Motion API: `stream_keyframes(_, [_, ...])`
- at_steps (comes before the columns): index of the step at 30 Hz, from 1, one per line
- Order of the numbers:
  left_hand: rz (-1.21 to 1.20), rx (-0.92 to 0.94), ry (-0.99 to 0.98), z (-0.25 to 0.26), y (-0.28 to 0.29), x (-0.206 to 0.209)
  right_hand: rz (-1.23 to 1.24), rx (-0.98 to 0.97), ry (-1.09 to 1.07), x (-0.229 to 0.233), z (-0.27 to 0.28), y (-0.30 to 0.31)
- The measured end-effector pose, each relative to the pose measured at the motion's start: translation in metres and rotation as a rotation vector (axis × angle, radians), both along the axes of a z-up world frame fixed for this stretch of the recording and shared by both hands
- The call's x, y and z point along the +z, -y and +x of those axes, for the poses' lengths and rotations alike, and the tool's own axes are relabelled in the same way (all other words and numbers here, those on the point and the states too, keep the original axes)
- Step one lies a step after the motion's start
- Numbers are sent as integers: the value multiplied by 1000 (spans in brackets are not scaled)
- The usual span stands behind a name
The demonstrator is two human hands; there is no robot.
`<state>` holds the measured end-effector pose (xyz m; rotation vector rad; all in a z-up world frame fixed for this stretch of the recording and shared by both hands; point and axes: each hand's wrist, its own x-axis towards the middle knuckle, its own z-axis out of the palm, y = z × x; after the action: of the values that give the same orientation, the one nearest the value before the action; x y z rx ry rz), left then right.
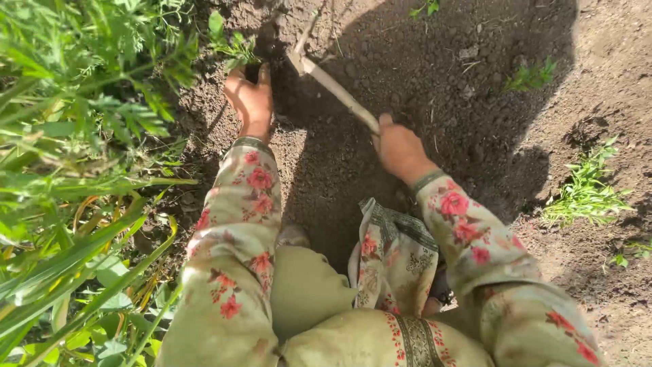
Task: The recorder is planting small green seedlings into tilled soil using a small hand pickaxe to dig holes.
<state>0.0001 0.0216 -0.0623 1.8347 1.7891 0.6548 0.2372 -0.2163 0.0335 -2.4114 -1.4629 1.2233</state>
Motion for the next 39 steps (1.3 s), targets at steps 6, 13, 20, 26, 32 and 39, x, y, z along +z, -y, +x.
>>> stream_keyframes(6, [-108, -147, -108, 15, 19, -7, 76, -179, -49, -26, -44, 48])
stream_keyframes(13, [-283, -254, -86, 21, 13, -12, 210, -231, -159, 0, -41, 43])
stream_keyframes(20, [-279, -354, -154, 9, 12, -35, 84, -332, -104, 40, -40, 85])
stream_keyframes(26, [-513, -336, -93, 27, 23, 36, 99, -431, -241, 7, -53, 64])
stream_keyframes(32, [-196, -513, -177, 23, 51, 39, 253, -438, -277, 89, -12, -14])
stream_keyframes(39, [-11, -452, -13, 16, 59, 28, 453, -466, -220, -20, -70, -66])
